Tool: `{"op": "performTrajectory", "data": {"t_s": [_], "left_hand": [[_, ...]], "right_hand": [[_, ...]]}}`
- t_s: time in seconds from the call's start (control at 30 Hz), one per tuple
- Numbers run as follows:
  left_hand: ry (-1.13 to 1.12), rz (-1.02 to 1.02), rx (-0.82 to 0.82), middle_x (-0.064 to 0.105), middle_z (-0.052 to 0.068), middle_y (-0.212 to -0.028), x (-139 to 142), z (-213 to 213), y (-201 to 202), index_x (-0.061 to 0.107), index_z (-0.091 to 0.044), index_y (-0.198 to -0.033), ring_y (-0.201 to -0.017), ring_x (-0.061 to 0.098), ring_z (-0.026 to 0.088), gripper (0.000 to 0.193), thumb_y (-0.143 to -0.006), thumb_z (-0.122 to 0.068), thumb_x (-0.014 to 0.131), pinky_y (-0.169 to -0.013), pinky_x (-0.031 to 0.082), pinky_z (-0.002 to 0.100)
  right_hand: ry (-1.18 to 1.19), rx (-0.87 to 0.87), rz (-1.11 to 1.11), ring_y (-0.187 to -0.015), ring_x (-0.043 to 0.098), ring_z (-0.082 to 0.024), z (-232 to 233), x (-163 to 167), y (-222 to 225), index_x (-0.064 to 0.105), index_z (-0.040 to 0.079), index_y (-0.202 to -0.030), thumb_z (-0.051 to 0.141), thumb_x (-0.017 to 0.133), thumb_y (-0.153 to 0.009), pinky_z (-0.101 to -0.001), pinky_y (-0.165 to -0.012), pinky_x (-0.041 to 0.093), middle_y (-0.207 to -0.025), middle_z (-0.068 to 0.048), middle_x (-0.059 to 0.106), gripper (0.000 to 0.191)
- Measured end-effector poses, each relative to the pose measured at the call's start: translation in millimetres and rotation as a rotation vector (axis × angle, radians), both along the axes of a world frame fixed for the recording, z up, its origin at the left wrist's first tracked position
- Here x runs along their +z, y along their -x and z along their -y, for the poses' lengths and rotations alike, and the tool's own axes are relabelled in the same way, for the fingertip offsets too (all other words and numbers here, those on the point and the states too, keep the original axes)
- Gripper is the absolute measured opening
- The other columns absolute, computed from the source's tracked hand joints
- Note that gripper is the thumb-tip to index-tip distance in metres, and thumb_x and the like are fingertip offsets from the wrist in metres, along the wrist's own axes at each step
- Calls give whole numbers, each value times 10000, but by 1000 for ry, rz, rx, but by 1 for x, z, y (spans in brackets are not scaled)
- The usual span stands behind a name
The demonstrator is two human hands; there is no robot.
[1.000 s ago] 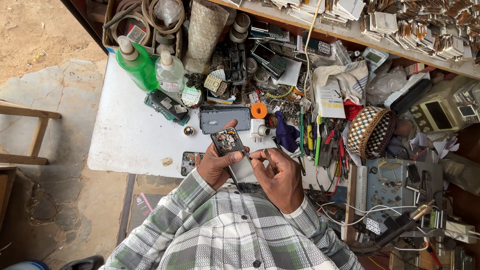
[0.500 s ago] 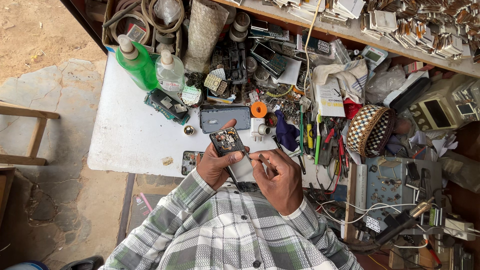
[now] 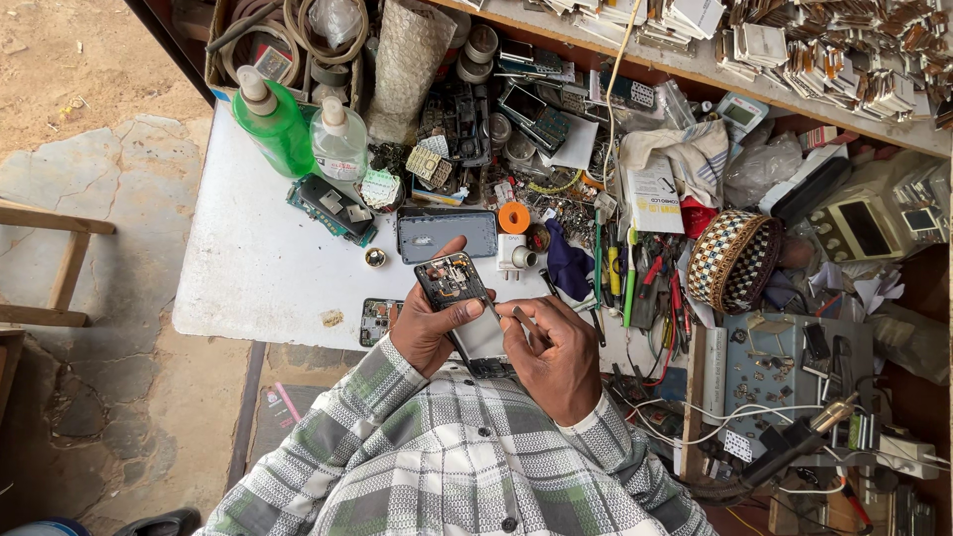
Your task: The person repairs a mobile phone at a cluttered workbench. They hold the phone, remove its back cover and battery, set parts on the bench, then use a small pointed tool to work on the phone's internal components while holding the frame in one hand.
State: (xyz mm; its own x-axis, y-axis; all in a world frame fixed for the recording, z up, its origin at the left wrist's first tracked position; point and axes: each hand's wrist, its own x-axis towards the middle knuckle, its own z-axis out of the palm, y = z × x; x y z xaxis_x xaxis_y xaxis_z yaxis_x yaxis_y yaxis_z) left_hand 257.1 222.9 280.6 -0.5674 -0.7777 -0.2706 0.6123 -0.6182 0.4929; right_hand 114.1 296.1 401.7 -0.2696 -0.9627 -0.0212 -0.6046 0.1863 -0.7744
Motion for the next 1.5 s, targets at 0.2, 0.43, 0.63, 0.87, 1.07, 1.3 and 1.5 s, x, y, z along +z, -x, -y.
{"op": "performTrajectory", "data": {"t_s": [0.2, 0.43, 0.63, 0.87, 1.07, 1.3, 1.5], "left_hand": [[-5, 5, 2, 670, 65, -1134, 1, 0, 0, 311, -105, -1619, -1059, 708, 218, 959, -801, 68, 781, -956, 593, 366], [-1, 11, 9, 665, 63, -1138, 2, 0, 0, 314, -108, -1619, -1058, 707, 220, 968, -794, 66, 790, -955, 594, 366], [2, 5, 4, 674, 68, -1133, 3, 1, 0, 315, -106, -1621, -1060, 707, 220, 964, -798, 62, 788, -957, 595, 373], [-10, -6, 20, 680, 68, -1128, 3, -4, 2, 323, -103, -1617, -1055, 708, 224, 968, -789, 62, 796, -960, 592, 379], [-2, -1, 23, 667, 69, -1156, 3, -3, 2, 326, -98, -1619, -1067, 701, 225, 970, -790, 41, 809, -971, 585, 383], [-22, 34, 47, 651, 75, -1201, 4, -3, 2, 336, -99, -1597, -1098, 699, 236, 938, -790, 28, 798, -972, 588, 396], [0, 50, 78, 653, 98, -1206, 2, -2, 3, 333, -85, -1594, -1117, 699, 254, 907, -811, 54, 769, -973, 597, 405]], "right_hand": [[13, -3, -4, -515, 457, -18, 0, -3, 1, 765, 58, -1047, 82, 734, -901, -235, -440, 364, -801, -10, 678, 152], [-8, -9, 38, -525, 477, -9, 1, -4, 2, 762, 54, -1048, 82, 725, -901, -227, -438, 378, -810, 2, 688, 154], [26, 4, 75, -543, 490, 1, 0, -10, 5, 753, 38, -1045, 71, 720, -911, -219, -454, 387, -782, 12, 678, 142], [-59, 71, 382, -519, 361, 16, -8, -31, 24, 723, -2, -1123, 91, 616, -1002, -218, -463, 263, -635, 70, 530, 186], [-158, 74, 563, -508, 322, 21, -8, -39, 37, 722, -14, -1171, 94, 585, -1011, -207, -458, 243, -640, 78, 528, 237], [-225, 50, 748, -520, 355, 13, -5, -45, 44, 681, -18, -1208, 58, 611, -924, -213, -442, 264, -897, 26, 645, 302], [-188, 52, 728, -638, 473, 13, -5, -49, 45, 654, -4, -1242, 49, 644, -904, -171, -535, 397, -1069, -23, 703, 342]]}}
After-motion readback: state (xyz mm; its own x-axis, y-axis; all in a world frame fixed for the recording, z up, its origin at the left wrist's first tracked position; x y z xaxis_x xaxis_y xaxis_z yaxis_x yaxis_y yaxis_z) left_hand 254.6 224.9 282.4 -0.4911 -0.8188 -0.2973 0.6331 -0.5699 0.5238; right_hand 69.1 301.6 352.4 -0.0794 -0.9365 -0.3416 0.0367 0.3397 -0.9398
